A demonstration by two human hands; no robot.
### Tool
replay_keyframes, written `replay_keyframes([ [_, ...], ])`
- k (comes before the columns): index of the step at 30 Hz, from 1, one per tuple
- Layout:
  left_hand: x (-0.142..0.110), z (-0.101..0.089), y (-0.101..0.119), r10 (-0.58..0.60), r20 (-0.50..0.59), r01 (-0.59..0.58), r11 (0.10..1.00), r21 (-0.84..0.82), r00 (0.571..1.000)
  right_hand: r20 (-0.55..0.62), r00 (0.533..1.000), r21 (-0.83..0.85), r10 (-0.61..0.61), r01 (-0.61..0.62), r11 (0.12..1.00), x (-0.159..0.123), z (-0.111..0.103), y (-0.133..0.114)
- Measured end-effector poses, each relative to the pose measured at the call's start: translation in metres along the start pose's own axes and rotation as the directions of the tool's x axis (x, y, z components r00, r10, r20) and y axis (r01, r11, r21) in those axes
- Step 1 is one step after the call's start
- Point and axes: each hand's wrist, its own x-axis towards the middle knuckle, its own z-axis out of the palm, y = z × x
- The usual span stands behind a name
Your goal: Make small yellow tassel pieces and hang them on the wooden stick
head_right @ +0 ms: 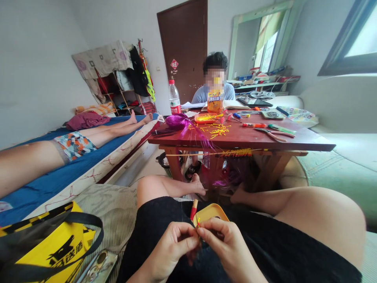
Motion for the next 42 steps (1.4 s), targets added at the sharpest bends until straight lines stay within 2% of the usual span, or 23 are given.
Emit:
replay_keyframes([
  [6, 0.001, 0.0, 0.001, -0.101, 0.001, 0.101, 0.99, -0.098, 0.995, 0.024, 0.995, 0.167, 0.099, -0.102, 0.981, 0.001, 0.0, -0.005],
  [9, 0.003, -0.004, -0.001, -0.155, 0.09, 0.168, 0.971, -0.168, 0.984, 0.09, 0.986, 0.288, 0.14, -0.16, 0.944, -0.001, 0.002, -0.005],
  [13, 0.007, -0.01, -0.004, -0.179, 0.184, 0.221, 0.944, -0.244, 0.967, 0.117, 0.986, 0.386, 0.121, -0.158, 0.909, -0.004, 0.004, -0.002],
  [19, 0.007, -0.008, -0.002, -0.219, 0.195, 0.263, 0.934, -0.239, 0.956, 0.151, 0.984, 0.481, 0.094, -0.156, 0.863, -0.004, 0.009, 0.003],
  [29, 0.008, -0.008, -0.004, -0.252, 0.161, 0.289, 0.917, -0.276, 0.954, 0.134, 0.979, 0.518, 0.151, -0.199, 0.832, -0.007, 0.012, 0.001],
  [42, 0.007, -0.008, -0.006, -0.252, 0.162, 0.292, 0.902, -0.316, 0.954, 0.081, 0.982, 0.463, 0.172, -0.19, 0.866, -0.006, 0.013, 0.003],
])
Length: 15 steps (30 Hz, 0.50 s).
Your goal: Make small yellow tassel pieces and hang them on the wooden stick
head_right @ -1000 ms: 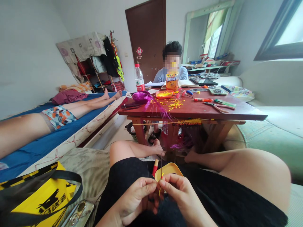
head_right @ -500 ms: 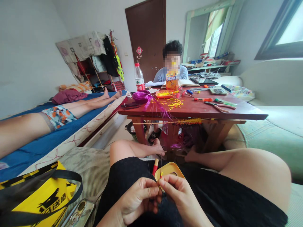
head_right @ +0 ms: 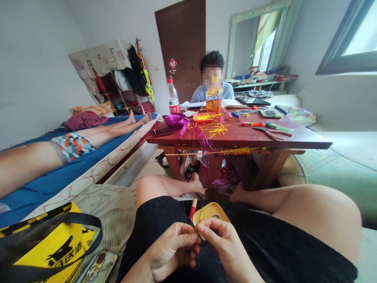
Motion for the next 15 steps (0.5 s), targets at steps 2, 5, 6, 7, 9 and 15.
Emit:
replay_keyframes([
  [2, 0.0, 0.0, 0.0, 0.004, -0.006, -0.004, 1.0, 0.0, 1.0, -0.001, 1.0, -0.011, -0.007, 0.007, 1.0, 0.001, 0.0, 0.001],
  [5, 0.0, 0.001, -0.001, 0.029, -0.038, -0.03, 0.999, -0.02, 0.999, -0.024, 0.996, -0.172, -0.085, 0.08, 0.982, 0.0, -0.004, 0.001],
  [6, 0.0, 0.001, -0.001, 0.04, -0.053, -0.042, 0.999, -0.031, 0.998, -0.044, 0.983, -0.292, -0.177, 0.157, 0.943, -0.001, -0.007, -0.001],
  [7, 0.0, 0.001, -0.001, 0.048, -0.066, -0.051, 0.998, -0.042, 0.997, -0.05, 0.949, -0.437, -0.31, 0.258, 0.862, -0.002, -0.011, -0.002],
  [9, 0.0, 0.0, 0.0, 0.056, -0.066, -0.06, 0.997, -0.054, 0.996, 0.082, 0.786, -0.711, -0.613, 0.477, 0.517, -0.005, -0.022, -0.007],
  [15, -0.003, 0.002, 0.004, 0.074, 0.02, -0.072, 0.995, -0.072, 0.997, 0.795, 0.493, -0.605, -0.354, 0.685, -0.406, -0.001, -0.041, -0.014],
])
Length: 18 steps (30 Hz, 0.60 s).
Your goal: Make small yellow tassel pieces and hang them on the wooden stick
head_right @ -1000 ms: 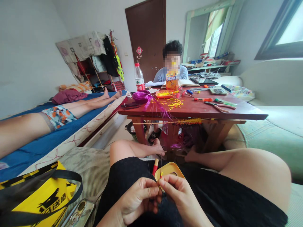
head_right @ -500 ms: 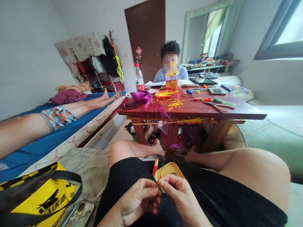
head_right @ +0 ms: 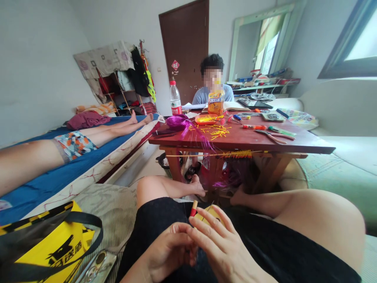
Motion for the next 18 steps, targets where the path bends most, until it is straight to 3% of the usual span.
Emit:
replay_keyframes([
  [4, -0.001, 0.003, 0.002, 0.065, -0.067, -0.066, 0.998, -0.021, 0.996, -0.052, 0.994, -0.019, -0.092, 0.091, 0.996, 0.011, -0.005, -0.003],
  [8, 0.002, 0.003, 0.007, 0.042, -0.068, -0.042, 0.999, 0.002, 0.997, -0.009, 0.982, 0.028, -0.188, 0.188, 0.982, 0.033, -0.034, -0.006],
  [11, 0.004, 0.003, 0.011, -0.124, 0.054, 0.121, 0.992, 0.046, 0.991, 0.115, 0.919, 0.097, -0.377, 0.367, 0.925, 0.048, -0.057, -0.002],
  [15, 0.004, 0.007, 0.016, -0.276, 0.162, 0.271, 0.961, 0.052, 0.947, 0.332, 0.763, 0.132, -0.555, 0.545, 0.828, 0.055, -0.069, 0.007],
  [16, 0.004, 0.009, 0.016, -0.288, 0.176, 0.283, 0.958, 0.052, 0.941, 0.345, 0.744, 0.134, -0.572, 0.564, 0.815, 0.055, -0.07, 0.008],
  [18, 0.004, 0.011, 0.018, -0.272, 0.177, 0.266, 0.962, 0.058, 0.946, 0.302, 0.766, 0.132, -0.567, 0.556, 0.821, 0.054, -0.068, 0.01],
])
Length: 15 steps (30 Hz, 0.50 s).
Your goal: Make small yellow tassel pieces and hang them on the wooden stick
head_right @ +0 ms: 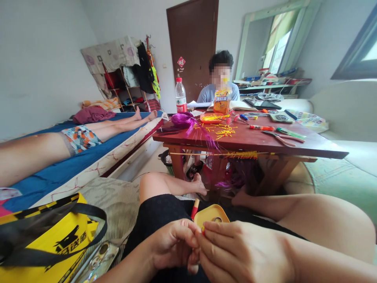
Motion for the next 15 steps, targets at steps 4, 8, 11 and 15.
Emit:
replay_keyframes([
  [4, -0.003, 0.002, 0.003, 0.132, -0.095, -0.123, 0.988, 0.09, 0.987, -0.213, 0.955, 0.118, 0.207, -0.185, 0.976, 0.0, 0.011, -0.002],
  [8, -0.006, 0.006, 0.009, 0.29, -0.179, -0.246, 0.94, 0.235, 0.94, -0.286, 0.793, 0.388, 0.538, -0.418, 0.822, 0.003, 0.028, -0.005],
  [11, -0.008, 0.009, 0.013, 0.375, -0.188, -0.295, 0.889, 0.349, 0.908, -0.211, 0.666, 0.563, 0.716, -0.515, 0.646, 0.006, 0.036, -0.006],
  [15, -0.006, 0.009, 0.015, 0.381, -0.17, -0.308, 0.887, 0.343, 0.909, -0.168, 0.61, 0.637, 0.774, -0.532, 0.558, 0.009, 0.034, -0.006],
])
